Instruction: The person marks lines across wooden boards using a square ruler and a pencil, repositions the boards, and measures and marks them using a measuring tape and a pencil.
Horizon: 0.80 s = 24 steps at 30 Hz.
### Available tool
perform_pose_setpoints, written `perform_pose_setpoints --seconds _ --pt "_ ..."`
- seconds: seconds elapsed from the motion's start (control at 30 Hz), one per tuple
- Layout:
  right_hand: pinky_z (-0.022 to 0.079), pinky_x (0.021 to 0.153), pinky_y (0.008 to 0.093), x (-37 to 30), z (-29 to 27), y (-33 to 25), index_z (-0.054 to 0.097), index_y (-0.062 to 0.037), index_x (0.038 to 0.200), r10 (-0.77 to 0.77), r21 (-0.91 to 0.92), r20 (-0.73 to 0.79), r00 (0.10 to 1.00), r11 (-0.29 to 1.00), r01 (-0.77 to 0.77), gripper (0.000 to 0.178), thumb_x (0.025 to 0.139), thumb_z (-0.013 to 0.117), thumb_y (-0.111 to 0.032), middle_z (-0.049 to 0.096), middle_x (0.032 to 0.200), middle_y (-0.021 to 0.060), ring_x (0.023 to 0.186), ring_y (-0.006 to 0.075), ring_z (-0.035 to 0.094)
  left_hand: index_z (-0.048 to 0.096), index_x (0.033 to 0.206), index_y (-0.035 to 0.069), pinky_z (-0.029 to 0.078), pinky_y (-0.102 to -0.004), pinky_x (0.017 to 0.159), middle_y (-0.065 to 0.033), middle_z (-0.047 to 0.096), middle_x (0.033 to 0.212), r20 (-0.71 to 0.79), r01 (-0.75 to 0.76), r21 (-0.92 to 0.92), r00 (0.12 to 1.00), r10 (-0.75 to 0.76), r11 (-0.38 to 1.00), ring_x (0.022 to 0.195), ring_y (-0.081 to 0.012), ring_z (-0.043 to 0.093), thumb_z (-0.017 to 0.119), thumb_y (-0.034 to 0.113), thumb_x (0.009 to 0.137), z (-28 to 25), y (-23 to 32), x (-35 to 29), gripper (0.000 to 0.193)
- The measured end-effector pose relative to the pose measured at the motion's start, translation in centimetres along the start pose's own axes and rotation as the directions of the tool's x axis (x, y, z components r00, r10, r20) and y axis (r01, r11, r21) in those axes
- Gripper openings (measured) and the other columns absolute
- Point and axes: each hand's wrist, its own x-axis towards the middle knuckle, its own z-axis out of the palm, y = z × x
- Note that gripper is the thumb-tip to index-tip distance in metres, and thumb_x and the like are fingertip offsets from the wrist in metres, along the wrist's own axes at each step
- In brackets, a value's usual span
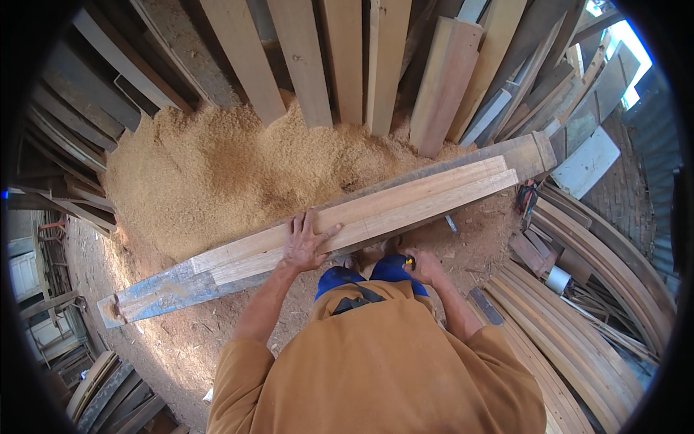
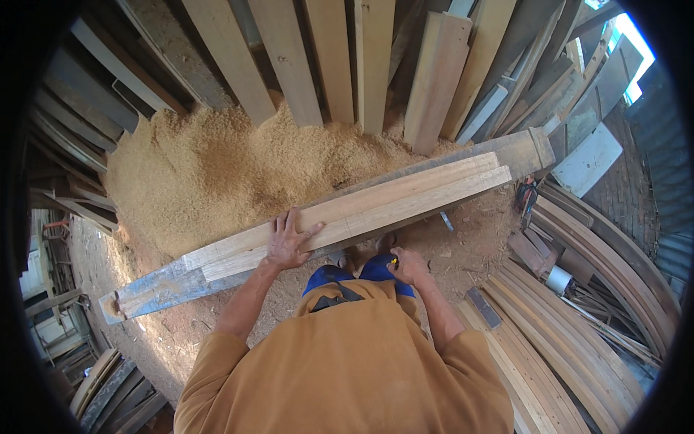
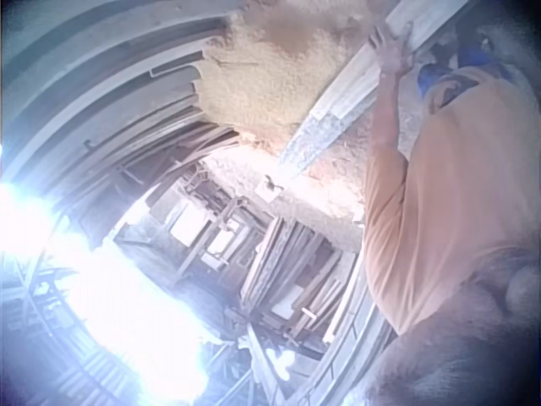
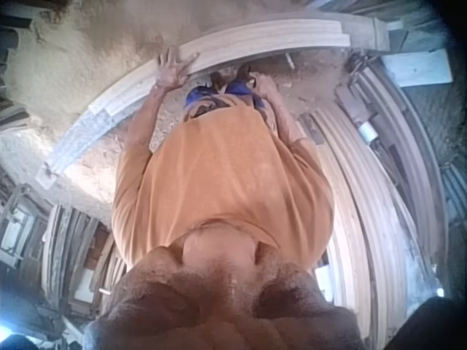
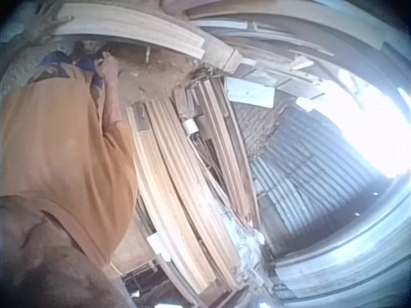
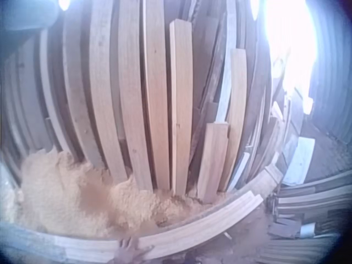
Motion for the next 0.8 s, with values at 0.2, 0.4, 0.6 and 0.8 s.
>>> perform_pose_setpoints --seconds 0.2,0.4,0.6,0.8 --pt "0.053 0.104 0.0468 -0.2 0.7 0.8 0.064 -0.0031 0.14 0.046 -0.005 0.084 0.995 0.999 -0.045 0.062 0.09 0.073 -0.038 0.071 0.126 0.0249 0.117 0.0424 0.068 0.052 0.152 0.049 0.028 -0.062 0.117 -0.0271 0.034 0.16 -0.039 -0.013 0.012 0.999 0.013 1.0 0.143 -0.0474 0.035 0.09 0.038 0.069 0.1 0.3 0.5 0.092" --pt "0.049 0.111 0.0465 -0.2 0.9 3.0 0.064 -0.0049 0.141 0.125 0.071 0.065 0.99 0.989 -0.13 0.062 0.091 0.072 -0.04 0.066 0.139 0.0223 0.129 0.0407 0.062 0.052 0.152 0.046 0.028 -0.0639 0.118 -0.0267 0.032 0.161 -0.022 0.003 -0.005 1.0 -0.003 1.0 0.143 -0.0477 0.034 0.091 0.035 0.065 -0.1 0.2 0.2 0.097" --pt "0.055 0.1 0.0489 -1.3 -4.7 8.0 0.072 -0.0028 0.124 0.345 0.24 -0.188 0.92 0.924 -0.297 0.05 0.089 0.073 -0.039 0.072 0.121 0.0266 0.116 0.0432 0.068 0.05 0.155 0.044 0.023 -0.0677 0.12 -0.0303 0.026 0.164 -0.013 0.046 -0.019 0.999 -0.046 0.999 0.146 -0.0544 0.03 0.09 0.033 0.062 1.2 1.7 1.4 0.102" --pt "0.056 0.09 0.0481 -1.5 -10.9 18.3 0.071 -0.0005 0.121 0.393 0.356 -0.56 0.73 0.909 -0.216 0.05 0.087 0.074 -0.037 0.074 0.108 0.0256 0.101 0.0425 0.072 0.046 0.157 0.042 0.019 -0.068 0.123 -0.03 0.023 0.165 0.037 -0.067 -0.076 0.997 0.07 0.995 0.151 -0.0533 0.024 0.091 0.032 0.065 1.5 7.7 8.8 0.104"
